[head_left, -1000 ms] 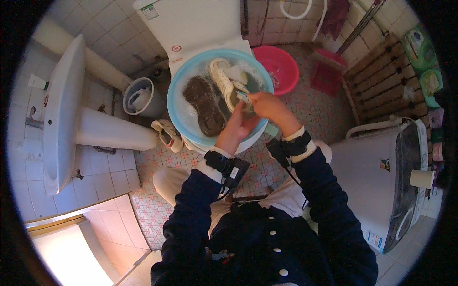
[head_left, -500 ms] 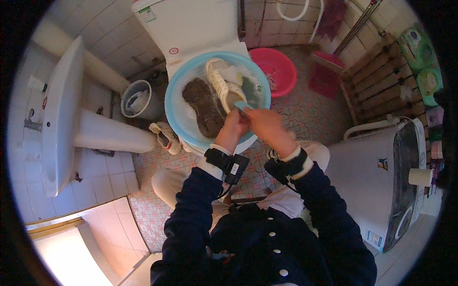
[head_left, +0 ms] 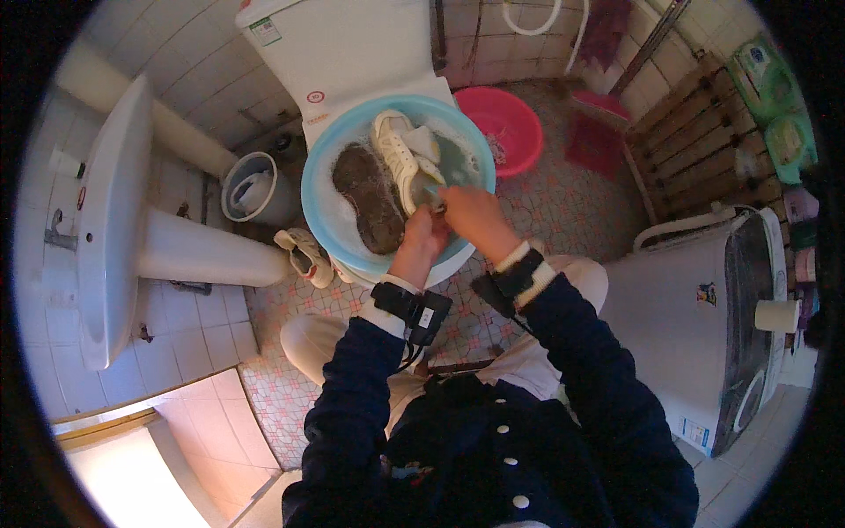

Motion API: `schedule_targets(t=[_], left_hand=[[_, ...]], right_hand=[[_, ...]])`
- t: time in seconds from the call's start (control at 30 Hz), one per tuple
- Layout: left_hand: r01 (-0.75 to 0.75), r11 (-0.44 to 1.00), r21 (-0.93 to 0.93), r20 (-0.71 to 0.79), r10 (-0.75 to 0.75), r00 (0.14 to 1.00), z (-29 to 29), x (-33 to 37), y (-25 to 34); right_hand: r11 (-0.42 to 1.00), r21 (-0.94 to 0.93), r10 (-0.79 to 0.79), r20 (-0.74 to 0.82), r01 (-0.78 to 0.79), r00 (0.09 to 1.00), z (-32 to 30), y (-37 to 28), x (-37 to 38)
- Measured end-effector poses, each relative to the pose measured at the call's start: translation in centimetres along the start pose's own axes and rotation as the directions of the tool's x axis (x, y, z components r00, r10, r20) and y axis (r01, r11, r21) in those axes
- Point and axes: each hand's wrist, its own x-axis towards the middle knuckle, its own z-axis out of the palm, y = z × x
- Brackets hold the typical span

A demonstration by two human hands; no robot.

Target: The person scrubs a white sneaker with a brush in a basin of soapy water. They repeatedly scrub the upper, sole, and interior of the shoe, occasionally dipping the brush into the water.

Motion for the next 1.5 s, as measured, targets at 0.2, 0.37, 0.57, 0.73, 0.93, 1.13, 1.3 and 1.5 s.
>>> schedule_targets(t=[0.2,0.37,0.57,0.73,0.93,1.13,1.3,1.5], left_hand=[[0.022,0.998,-0.051,0.152,-0.014,0.988,-0.9,1.4,0.4],[-0.019,0.997,0.078,-0.053,0.023,0.998,-0.3,0.3,0.3],[-0.005,0.999,0.038,-0.042,0.006,0.999,0.0,-0.1,0.4],[0.111,0.993,-0.025,0.085,-0.109,0.99,-1.2,0.9,0.2],[-0.004,0.998,0.067,-0.037,0.007,0.999,-1.2,0.4,0.1],[0.009,0.996,0.086,-0.1,-0.001,0.995,-0.8,-0.5,0.1],[0.029,0.999,0.031,-0.077,-0.027,0.997,-1.1,0.0,0.0],[0.006,0.994,0.11,-0.042,-0.001,0.999,-1.5,0.3,0.0]], right_hand=[[0.999,0.041,0.016,0.066,-0.019,0.998,-0.6,0.1,-1.4],[0.997,0.038,0.068,0.112,-0.072,0.991,0.1,0.5,-1.4],[0.998,0.062,-0.029,-0.014,0.03,0.999,1.0,1.5,-0.5],[0.999,0.045,0.01,0.191,-0.019,0.982,0.4,0.2,-0.2],[0.996,-0.05,-0.073,0.058,0.075,0.996,-0.3,0.3,0.0],[0.996,0.03,0.071,0.214,-0.079,0.974,0.7,0.4,-0.4],[0.989,0.134,0.04,0.11,-0.055,0.993,0.2,0.7,0.5],[0.999,0.041,0.014,0.199,-0.023,0.98,0.8,1.2,-0.6]])
